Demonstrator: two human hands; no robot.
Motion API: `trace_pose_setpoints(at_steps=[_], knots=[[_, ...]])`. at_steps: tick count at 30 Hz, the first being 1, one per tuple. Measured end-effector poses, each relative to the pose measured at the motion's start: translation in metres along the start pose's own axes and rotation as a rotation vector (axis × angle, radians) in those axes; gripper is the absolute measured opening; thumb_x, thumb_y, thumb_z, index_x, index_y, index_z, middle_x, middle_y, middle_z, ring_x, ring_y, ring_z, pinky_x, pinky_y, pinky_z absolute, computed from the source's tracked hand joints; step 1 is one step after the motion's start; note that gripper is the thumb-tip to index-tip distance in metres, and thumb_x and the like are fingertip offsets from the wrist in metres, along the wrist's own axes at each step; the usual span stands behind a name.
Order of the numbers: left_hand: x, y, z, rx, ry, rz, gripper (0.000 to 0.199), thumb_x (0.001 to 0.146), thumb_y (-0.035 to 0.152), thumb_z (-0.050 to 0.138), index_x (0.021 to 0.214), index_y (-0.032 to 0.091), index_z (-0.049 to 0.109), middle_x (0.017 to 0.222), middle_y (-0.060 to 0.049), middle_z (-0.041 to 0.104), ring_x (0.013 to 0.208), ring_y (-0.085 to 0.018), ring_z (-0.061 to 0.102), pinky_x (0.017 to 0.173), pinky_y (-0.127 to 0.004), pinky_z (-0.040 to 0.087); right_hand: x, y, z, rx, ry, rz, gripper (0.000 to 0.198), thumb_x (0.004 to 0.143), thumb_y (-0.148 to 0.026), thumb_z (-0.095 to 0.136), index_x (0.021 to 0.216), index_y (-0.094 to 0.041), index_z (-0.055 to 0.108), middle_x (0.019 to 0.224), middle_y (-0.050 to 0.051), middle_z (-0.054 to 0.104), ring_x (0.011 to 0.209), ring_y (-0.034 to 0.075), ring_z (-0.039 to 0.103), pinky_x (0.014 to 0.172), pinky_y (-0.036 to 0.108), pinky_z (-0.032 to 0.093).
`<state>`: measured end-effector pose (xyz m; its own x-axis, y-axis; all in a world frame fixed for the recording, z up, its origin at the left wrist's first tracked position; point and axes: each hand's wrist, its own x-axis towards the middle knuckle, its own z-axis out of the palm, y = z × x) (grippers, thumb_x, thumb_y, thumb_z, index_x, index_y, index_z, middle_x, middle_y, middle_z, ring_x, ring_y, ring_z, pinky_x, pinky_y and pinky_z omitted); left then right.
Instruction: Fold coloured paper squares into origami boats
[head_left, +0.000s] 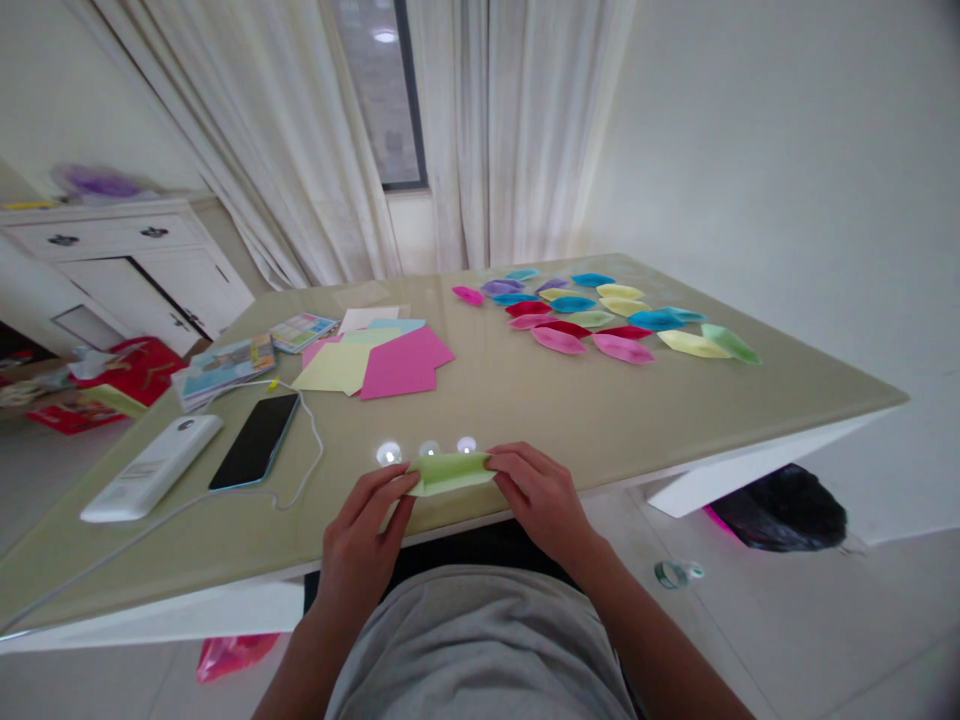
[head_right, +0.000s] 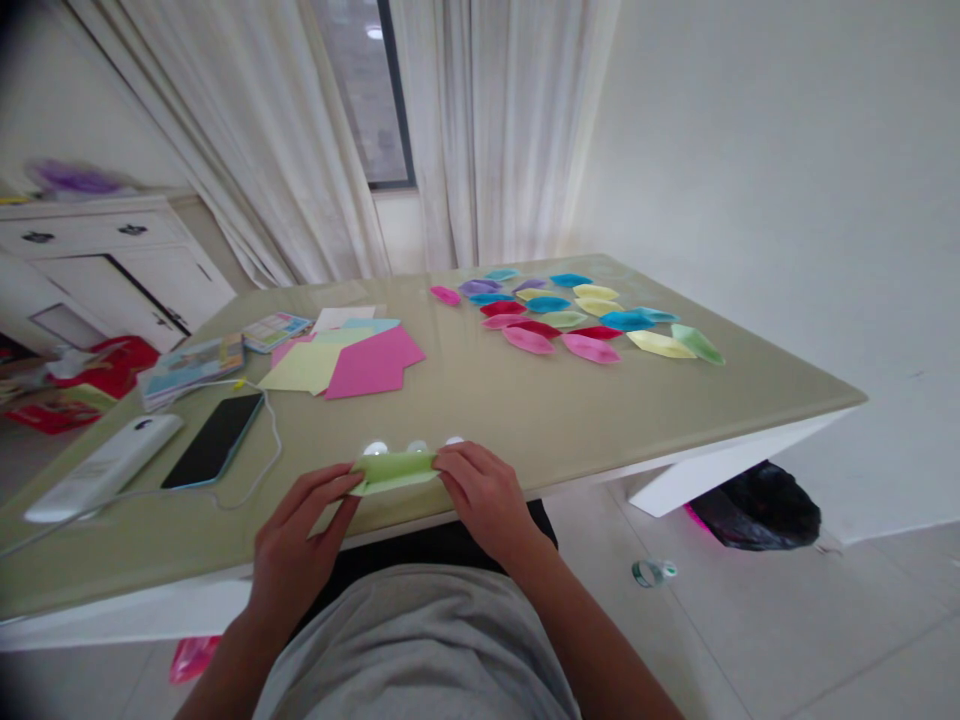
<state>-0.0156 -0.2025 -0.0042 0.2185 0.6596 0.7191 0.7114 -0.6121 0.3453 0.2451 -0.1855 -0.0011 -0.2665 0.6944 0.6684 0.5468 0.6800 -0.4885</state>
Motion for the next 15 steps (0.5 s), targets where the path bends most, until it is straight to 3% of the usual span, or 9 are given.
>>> trace_pose_setpoints(at_steps=[5, 9, 12, 15], knots=[[-0.0004, -0.0016, -0.0014, -0.035, -0.008, -0.003, 0.019, 0.100, 0.011, 0.065, 0.114, 0.024, 0.071, 0.120, -0.005, 0.073, 0.109, -0.016, 0.072, 0.103, -0.028, 0.056, -0.0011, 0.0003, 0.0002, 0.027, 0.004, 0.007, 0.016, 0.107, -0.015, 0.055, 0.112, -0.023, 0.069, 0.113, 0.009, 0.076, 0.104, 0.020, 0.073, 0.094, 0.032, 0.058], [-0.0021, -0.0023, -0.0012, -0.043, -0.042, 0.035, 0.029, 0.102, 0.011, 0.061, 0.125, 0.026, 0.071, 0.124, -0.006, 0.070, 0.112, -0.017, 0.072, 0.100, -0.026, 0.058, -0.0012, 0.0016, 0.0006, 0.016, -0.001, 0.009, 0.016, 0.107, -0.017, 0.056, 0.113, -0.023, 0.070, 0.111, 0.008, 0.076, 0.102, 0.021, 0.073, 0.093, 0.033, 0.058], [-0.0015, -0.0019, 0.0001, -0.073, -0.101, 0.011, 0.031, 0.103, 0.015, 0.062, 0.130, 0.027, 0.069, 0.129, -0.007, 0.066, 0.108, -0.017, 0.072, 0.097, -0.027, 0.059, -0.0011, 0.0025, 0.0016, -0.010, -0.009, 0.000, 0.016, 0.107, -0.018, 0.056, 0.112, -0.022, 0.070, 0.107, 0.009, 0.076, 0.099, 0.022, 0.072, 0.091, 0.034, 0.059], [0.0003, -0.0011, -0.0004, -0.095, -0.192, -0.030, 0.022, 0.104, 0.017, 0.061, 0.120, 0.027, 0.071, 0.134, -0.007, 0.063, 0.103, -0.016, 0.072, 0.094, -0.027, 0.060, -0.0010, 0.0024, 0.0028, -0.019, -0.005, -0.022, 0.016, 0.108, -0.018, 0.054, 0.111, -0.022, 0.070, 0.106, 0.009, 0.076, 0.098, 0.022, 0.072, 0.091, 0.035, 0.059]])
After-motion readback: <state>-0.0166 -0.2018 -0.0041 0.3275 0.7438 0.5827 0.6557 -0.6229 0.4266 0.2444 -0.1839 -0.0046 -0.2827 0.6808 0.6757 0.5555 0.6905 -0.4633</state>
